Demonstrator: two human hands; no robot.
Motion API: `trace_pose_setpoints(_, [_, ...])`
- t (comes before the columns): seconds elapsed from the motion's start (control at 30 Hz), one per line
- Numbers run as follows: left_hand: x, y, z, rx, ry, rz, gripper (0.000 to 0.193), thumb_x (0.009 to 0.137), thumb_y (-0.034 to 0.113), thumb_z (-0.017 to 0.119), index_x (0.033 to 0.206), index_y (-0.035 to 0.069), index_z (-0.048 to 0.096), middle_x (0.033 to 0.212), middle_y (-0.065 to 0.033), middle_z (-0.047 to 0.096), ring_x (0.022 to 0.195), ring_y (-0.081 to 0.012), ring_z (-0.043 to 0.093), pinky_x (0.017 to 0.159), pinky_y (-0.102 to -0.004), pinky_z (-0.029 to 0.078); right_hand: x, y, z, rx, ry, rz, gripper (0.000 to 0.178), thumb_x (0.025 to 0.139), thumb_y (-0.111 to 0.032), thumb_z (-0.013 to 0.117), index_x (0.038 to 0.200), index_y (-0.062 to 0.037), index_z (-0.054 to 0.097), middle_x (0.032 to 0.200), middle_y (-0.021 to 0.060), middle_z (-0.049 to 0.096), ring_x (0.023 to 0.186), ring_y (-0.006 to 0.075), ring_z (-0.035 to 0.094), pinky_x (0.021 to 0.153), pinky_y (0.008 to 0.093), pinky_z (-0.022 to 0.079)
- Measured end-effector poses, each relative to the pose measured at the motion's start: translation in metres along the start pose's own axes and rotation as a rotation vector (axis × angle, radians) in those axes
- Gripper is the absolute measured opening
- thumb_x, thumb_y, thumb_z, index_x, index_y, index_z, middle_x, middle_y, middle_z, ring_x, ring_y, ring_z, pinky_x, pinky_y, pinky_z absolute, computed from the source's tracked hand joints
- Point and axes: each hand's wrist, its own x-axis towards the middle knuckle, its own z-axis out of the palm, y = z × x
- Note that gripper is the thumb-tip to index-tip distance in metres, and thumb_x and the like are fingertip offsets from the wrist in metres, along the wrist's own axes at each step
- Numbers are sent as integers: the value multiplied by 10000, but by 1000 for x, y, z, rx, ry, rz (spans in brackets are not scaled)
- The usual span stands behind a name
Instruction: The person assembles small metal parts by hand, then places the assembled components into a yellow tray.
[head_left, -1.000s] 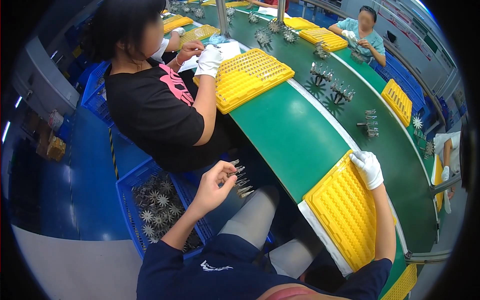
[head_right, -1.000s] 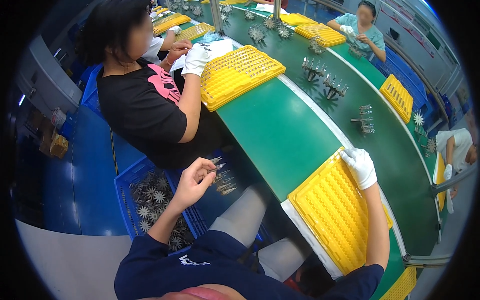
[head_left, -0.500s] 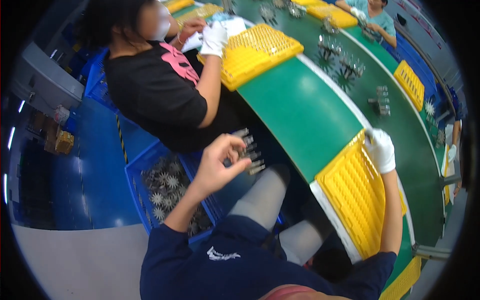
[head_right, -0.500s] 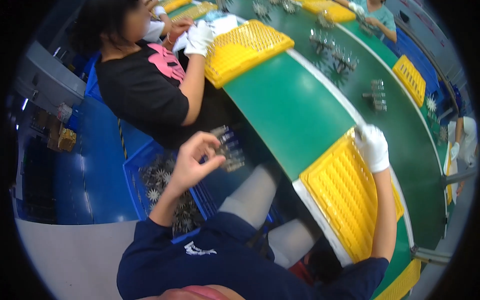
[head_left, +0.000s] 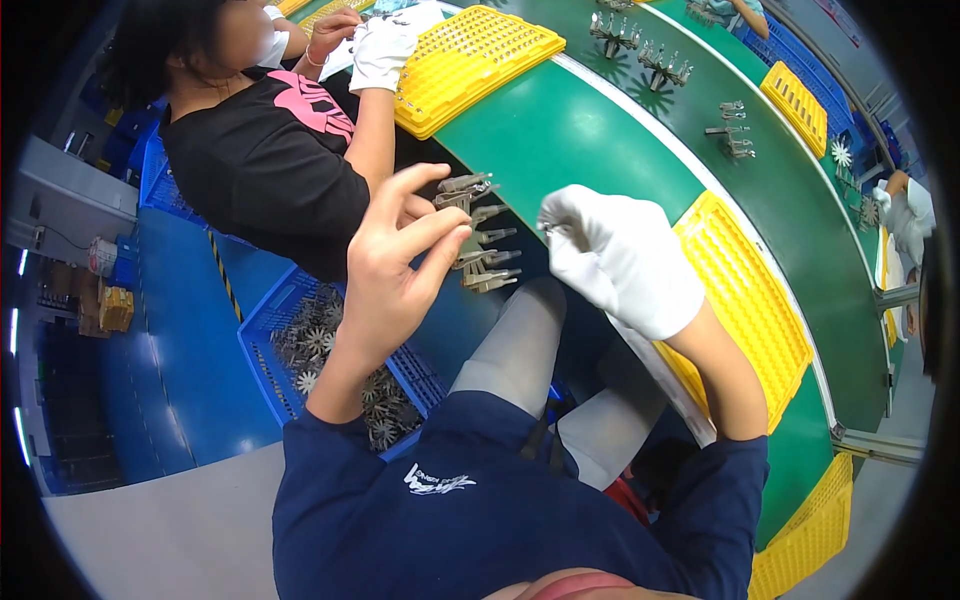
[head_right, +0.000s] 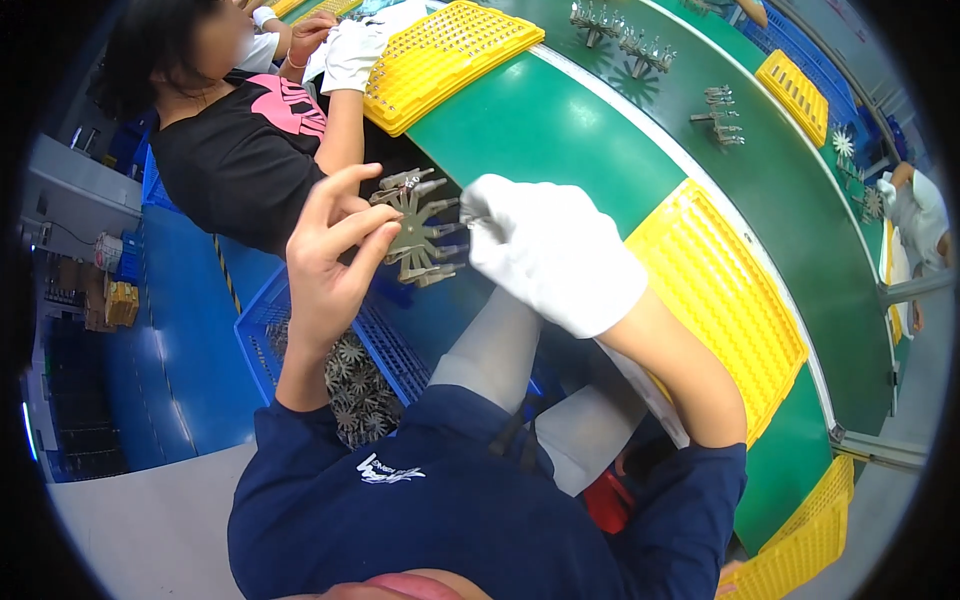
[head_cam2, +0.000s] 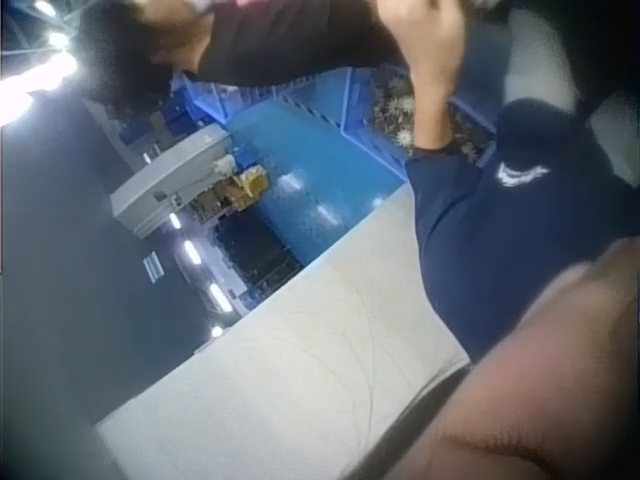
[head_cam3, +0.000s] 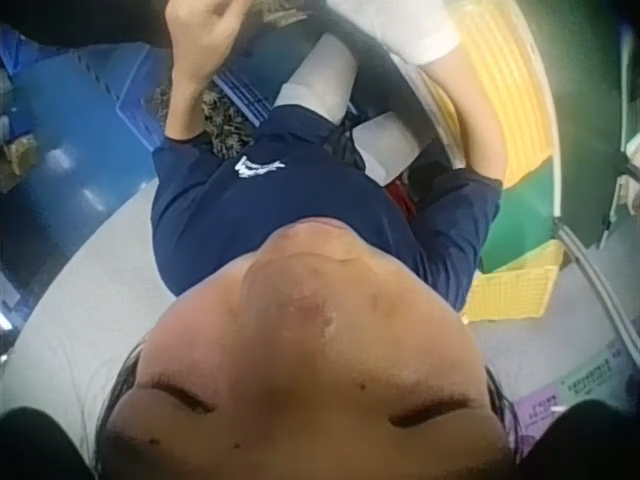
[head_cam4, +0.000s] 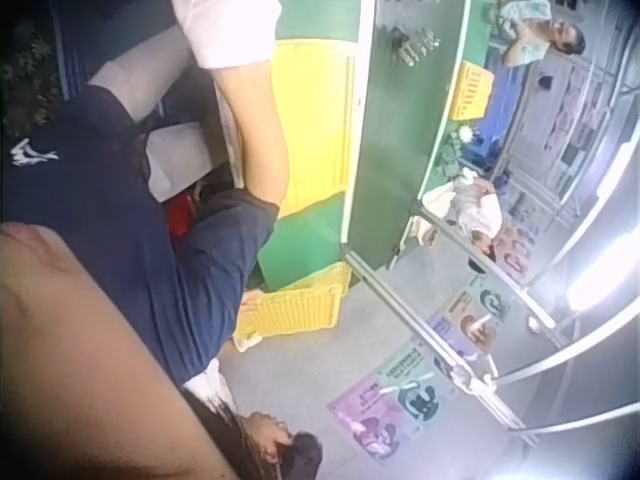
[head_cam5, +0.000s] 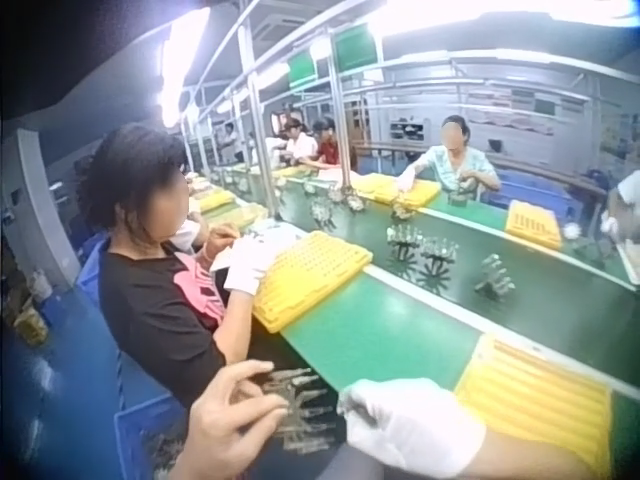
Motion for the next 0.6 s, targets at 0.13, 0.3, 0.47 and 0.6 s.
trace_pose_setpoints(0.13, [-3,6,-5,1,-49,-28,122,808,-29,741,930,-22,727,998,-93,634,721,-147,598,669,-248,474,7,-10,11,-20,19,-64,151,891,-185,635,977,-61,650,815,200,671,764,395,665,676,443,537])
trace_pose_setpoints(0.3, [-5,9,-10,36,-73,87,111,832,-30,714,943,-27,721,851,-112,677,721,-203,656,644,-282,505,11,-17,14,61,44,-184,141,876,-156,667,972,-53,672,825,207,670,771,390,665,682,439,533])
trace_pose_setpoints(0.47, [-5,7,-10,-23,-74,98,105,827,-7,715,932,-20,710,834,-113,673,721,-238,659,641,-313,510,10,-14,16,84,71,-213,136,866,-135,685,972,-51,690,825,199,674,767,393,662,689,430,534])
trace_pose_setpoints(0.6, [-2,6,-10,-46,-97,127,109,823,10,716,926,-19,694,825,-122,660,727,-279,656,643,-348,513,11,-18,12,89,38,-191,128,871,-137,687,968,-54,694,841,190,682,785,385,663,697,431,534])
